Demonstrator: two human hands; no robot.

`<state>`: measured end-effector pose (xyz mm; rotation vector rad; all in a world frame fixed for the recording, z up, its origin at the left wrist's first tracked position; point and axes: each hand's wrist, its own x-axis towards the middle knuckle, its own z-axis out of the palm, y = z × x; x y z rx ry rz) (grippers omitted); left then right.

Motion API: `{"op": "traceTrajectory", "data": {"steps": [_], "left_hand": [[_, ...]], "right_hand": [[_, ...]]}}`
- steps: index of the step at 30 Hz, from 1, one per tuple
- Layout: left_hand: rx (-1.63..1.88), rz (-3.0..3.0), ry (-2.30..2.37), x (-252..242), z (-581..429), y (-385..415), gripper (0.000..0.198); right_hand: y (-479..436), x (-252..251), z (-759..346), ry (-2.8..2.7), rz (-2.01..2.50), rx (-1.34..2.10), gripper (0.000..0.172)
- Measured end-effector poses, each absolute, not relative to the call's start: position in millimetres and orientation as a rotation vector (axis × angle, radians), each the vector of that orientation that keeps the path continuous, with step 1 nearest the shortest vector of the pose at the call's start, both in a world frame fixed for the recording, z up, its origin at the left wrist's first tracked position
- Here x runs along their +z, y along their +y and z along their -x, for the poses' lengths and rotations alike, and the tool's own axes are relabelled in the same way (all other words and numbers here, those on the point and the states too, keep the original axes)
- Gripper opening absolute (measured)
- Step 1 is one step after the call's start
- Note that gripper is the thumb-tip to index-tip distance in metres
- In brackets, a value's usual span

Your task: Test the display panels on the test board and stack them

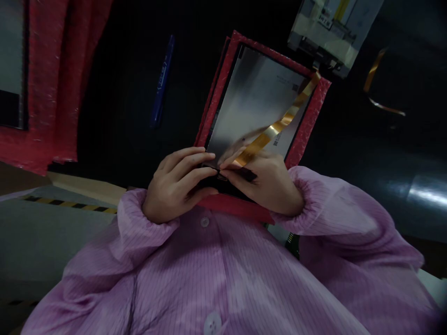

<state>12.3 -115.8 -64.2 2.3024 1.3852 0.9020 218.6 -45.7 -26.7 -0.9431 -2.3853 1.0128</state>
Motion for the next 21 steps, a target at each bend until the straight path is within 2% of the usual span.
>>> {"op": "traceTrajectory", "data": {"steps": [21], "left_hand": [[0.892,-2.305,1.400,-65.1,-11.8,-115.6,0.032]], "right_hand": [[-46.8,-29.5,-220.1,-2.407,0.901,1.041,0.009]]}}
